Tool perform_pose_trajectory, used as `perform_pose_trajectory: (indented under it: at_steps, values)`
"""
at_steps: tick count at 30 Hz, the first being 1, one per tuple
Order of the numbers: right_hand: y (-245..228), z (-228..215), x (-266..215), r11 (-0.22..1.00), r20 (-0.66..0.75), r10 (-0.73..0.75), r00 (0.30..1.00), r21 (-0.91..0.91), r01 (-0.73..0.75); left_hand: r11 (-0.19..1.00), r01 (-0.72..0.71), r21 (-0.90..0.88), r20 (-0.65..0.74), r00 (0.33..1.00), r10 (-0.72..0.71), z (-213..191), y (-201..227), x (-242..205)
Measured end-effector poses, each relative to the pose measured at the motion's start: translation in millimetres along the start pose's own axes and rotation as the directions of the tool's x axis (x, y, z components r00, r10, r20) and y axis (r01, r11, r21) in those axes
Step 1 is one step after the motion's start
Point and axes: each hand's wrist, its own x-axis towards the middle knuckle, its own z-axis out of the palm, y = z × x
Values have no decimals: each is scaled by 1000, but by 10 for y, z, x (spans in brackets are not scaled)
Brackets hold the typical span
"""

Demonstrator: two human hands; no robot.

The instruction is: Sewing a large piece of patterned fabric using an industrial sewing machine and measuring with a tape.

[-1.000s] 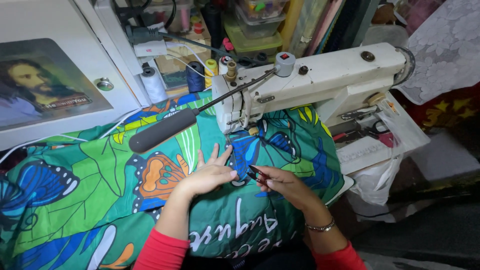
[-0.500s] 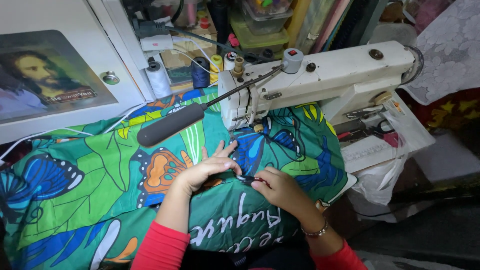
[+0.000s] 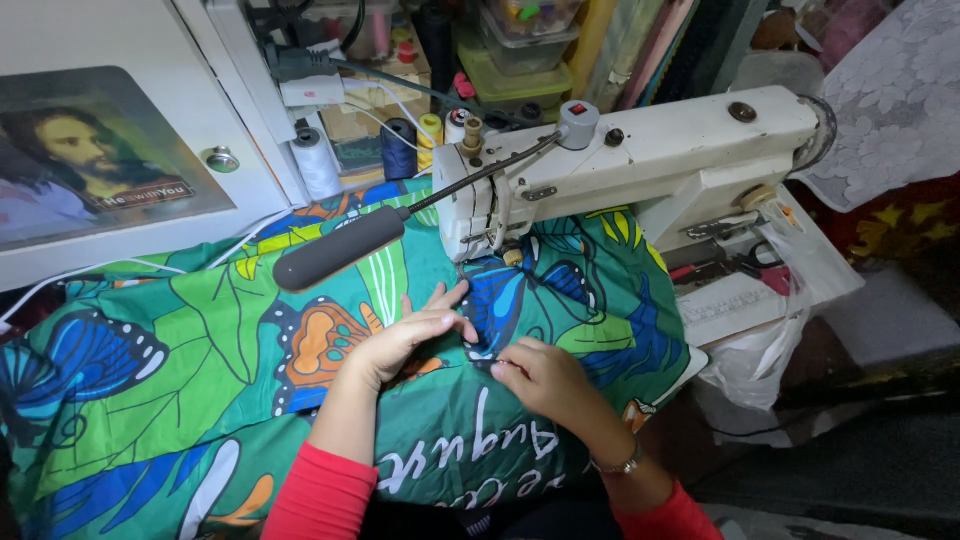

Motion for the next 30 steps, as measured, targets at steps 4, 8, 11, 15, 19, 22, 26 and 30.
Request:
perform_pose_trajectory:
  at_steps: [4,8,11,15,19,22,26,30]
  values:
    - [-358,-288,-412,989,291,107,951,67,-132,998,-19,61,14,1000,18,-139,-82,68]
    - [-436,-162,-952,894,570,26,821,354,-274,997,-13,76,-60,998,17,-178,-56,59]
    - [-58,404,-1137,931,836,-93,541,265,-249,996,-20,92,-175,984,36,-67,-66,-11]
    - [630,1305,-1444,691,695,-86,714,558,-460,810,-2,587,-276,940,202,478,102,-517]
    - [872,1532,-1466,286,362,115,925,880,-380,600,-77,796,-121,952,283,1010,60,-1121]
    - [752,1229,-1533,428,348,46,936,840,-334,52,31,998,-48,924,378,1255,-425,-1225]
    - [533,808,-1562,819,274,-194,942,574,1,-80,149,986,-95,879,468,1412,-614,-1111]
    - [661,359,-1529,931,349,-269,898,333,150,285,53,957,-218,780,586,1145,-366,-912]
